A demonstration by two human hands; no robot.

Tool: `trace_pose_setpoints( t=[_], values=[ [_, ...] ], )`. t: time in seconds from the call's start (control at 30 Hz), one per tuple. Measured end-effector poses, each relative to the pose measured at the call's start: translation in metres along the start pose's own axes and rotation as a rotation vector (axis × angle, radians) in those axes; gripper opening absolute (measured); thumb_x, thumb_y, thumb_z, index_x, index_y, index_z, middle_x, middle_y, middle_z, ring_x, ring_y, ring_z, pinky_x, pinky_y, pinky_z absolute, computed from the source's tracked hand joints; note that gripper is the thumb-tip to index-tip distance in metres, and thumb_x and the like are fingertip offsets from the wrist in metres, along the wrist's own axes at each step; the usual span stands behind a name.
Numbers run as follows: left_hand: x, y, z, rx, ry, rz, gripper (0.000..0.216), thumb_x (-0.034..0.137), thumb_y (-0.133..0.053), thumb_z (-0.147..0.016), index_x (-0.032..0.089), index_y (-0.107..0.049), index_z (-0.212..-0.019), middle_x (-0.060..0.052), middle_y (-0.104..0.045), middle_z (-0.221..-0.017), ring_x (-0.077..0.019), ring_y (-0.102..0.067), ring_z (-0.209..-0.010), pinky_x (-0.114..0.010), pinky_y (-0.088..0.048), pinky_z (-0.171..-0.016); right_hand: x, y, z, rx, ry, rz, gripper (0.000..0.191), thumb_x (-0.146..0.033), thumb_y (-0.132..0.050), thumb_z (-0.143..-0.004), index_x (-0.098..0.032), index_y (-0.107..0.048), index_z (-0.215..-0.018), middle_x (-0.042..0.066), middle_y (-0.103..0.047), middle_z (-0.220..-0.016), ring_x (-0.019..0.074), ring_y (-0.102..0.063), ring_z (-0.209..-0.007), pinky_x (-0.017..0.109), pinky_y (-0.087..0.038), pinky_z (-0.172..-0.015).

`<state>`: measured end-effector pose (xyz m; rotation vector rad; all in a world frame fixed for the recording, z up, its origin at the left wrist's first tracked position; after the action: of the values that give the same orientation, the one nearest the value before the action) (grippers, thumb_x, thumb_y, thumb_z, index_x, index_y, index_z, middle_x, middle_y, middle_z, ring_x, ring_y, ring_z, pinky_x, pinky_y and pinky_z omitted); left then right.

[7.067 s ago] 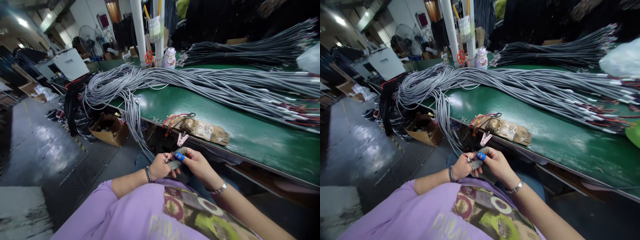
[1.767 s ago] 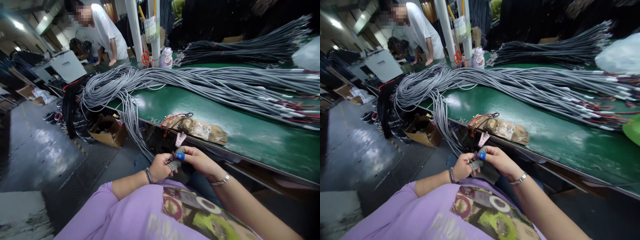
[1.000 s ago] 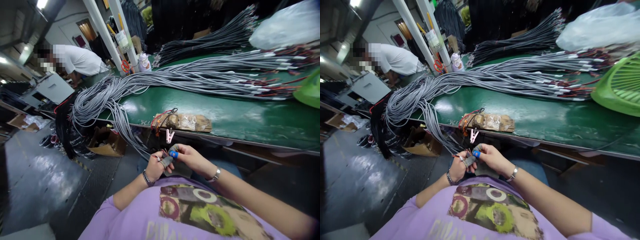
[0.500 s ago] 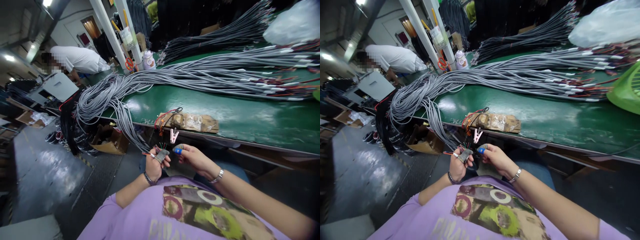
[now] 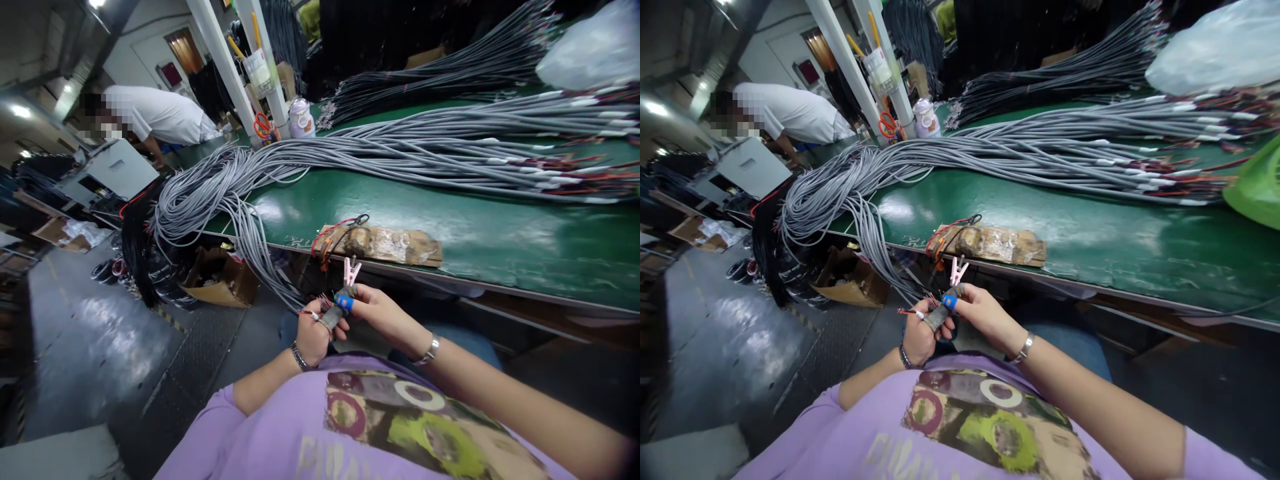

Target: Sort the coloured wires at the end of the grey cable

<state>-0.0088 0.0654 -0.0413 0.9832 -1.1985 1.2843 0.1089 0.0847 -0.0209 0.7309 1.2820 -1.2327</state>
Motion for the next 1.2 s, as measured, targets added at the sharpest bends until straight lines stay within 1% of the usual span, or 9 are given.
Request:
trace_pose_setpoints(
  t=[0.2,0.37,0.5,0.7,0.8,0.93,1.07,1.13,1.2],
  values=[
    [-0.003,0.001,0.000,-0.017,-0.003,-0.051,0.035,0.049,-0.065,-0.075,0.015,-0.057,-0.074,-0.002,-0.065,-0.059,-0.0093,-0.054,-0.041,-0.019,-0.032,-0.039,-0.001,-0.004,0.001,-0.035,0.023,0.004,0.030,-0.046,-0.070,-0.069,-0.020,-0.056,-0.067,-0.002,-0.058,-0.052,0.0126,-0.049,-0.050,0.027,-0.034,-0.053],
    [-0.003,0.002,0.000,0.022,0.013,-0.025,0.033,0.047,-0.066,-0.074,0.016,-0.056,-0.076,-0.001,-0.065,-0.060,-0.0088,-0.055,-0.042,-0.019,-0.029,-0.038,0.008,0.002,0.002,0.061,-0.004,-0.034,0.025,-0.039,-0.071,-0.067,-0.019,-0.056,-0.065,-0.003,-0.055,-0.053,0.0103,-0.042,-0.050,0.026,-0.031,-0.052],
    [-0.001,0.003,0.000,0.073,0.027,0.045,0.030,0.044,-0.066,-0.074,0.016,-0.057,-0.077,0.000,-0.064,-0.060,-0.0078,-0.054,-0.040,-0.018,-0.025,-0.036,0.017,0.003,0.003,0.124,-0.049,-0.155,0.029,-0.040,-0.073,-0.062,-0.018,-0.054,-0.061,-0.005,-0.048,-0.051,0.0087,-0.038,-0.050,0.025,-0.030,-0.051],
    [0.000,0.003,0.000,0.061,0.059,0.120,0.032,0.044,-0.069,-0.070,0.015,-0.055,-0.074,0.001,-0.061,-0.055,-0.0071,-0.050,-0.037,-0.018,-0.023,-0.034,0.022,-0.003,0.004,0.043,-0.107,-0.322,0.032,-0.041,-0.078,-0.062,-0.018,-0.055,-0.063,-0.005,-0.046,-0.054,0.0088,-0.041,-0.052,0.024,-0.035,-0.052],
    [0.006,0.004,-0.001,0.072,0.071,0.154,0.033,0.045,-0.070,-0.069,0.015,-0.056,-0.073,0.001,-0.059,-0.053,-0.0066,-0.048,-0.035,-0.018,-0.021,-0.033,0.022,0.007,0.002,0.041,-0.091,-0.420,0.027,-0.040,-0.075,-0.067,-0.019,-0.058,-0.068,-0.003,-0.051,-0.061,0.0098,-0.043,-0.054,0.025,-0.041,-0.054],
    [0.015,0.001,-0.001,0.027,0.094,0.177,0.038,0.049,-0.072,-0.066,0.014,-0.057,-0.071,0.001,-0.059,-0.052,-0.0066,-0.049,-0.035,-0.018,-0.021,-0.033,0.028,0.028,-0.005,0.106,-0.137,-0.446,0.028,-0.049,-0.063,-0.078,-0.021,-0.063,-0.076,0.002,-0.061,-0.071,0.0130,-0.049,-0.056,0.028,-0.046,-0.055],
    [0.022,-0.010,-0.002,-0.064,0.123,0.200,0.039,0.049,-0.073,-0.064,0.014,-0.057,-0.070,0.000,-0.060,-0.051,-0.0069,-0.048,-0.034,-0.018,-0.023,-0.032,0.017,0.026,-0.014,-0.008,-0.175,-0.411,0.037,-0.056,-0.064,-0.075,-0.020,-0.065,-0.081,0.004,-0.064,-0.078,0.0132,-0.052,-0.060,0.027,-0.046,-0.057],
    [0.024,-0.016,-0.004,-0.105,0.138,0.195,0.039,0.049,-0.074,-0.063,0.014,-0.057,-0.070,0.000,-0.059,-0.051,-0.0066,-0.048,-0.034,-0.018,-0.022,-0.032,0.004,0.020,-0.017,-0.084,-0.121,-0.363,0.040,-0.059,-0.067,-0.072,-0.020,-0.064,-0.082,0.003,-0.062,-0.075,0.0130,-0.050,-0.059,0.027,-0.044,-0.056],
    [0.026,-0.020,-0.005,-0.134,0.159,0.185,0.040,0.049,-0.073,-0.063,0.013,-0.058,-0.069,0.000,-0.059,-0.050,-0.0064,-0.048,-0.034,-0.018,-0.021,-0.032,-0.009,0.020,-0.019,-0.054,-0.008,-0.275,0.041,-0.059,-0.069,-0.070,-0.019,-0.062,-0.077,0.001,-0.057,-0.068,0.0121,-0.045,-0.056,0.027,-0.040,-0.055]
  ],
)
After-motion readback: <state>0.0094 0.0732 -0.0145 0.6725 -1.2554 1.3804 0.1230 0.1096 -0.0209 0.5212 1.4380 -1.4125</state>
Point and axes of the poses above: each hand's wrist, its own z-axis away from the middle knuckle, its own y-axis out of the back of the hand, x = y × z, the point moved 7 cm from there along -z, towards the middle knuckle
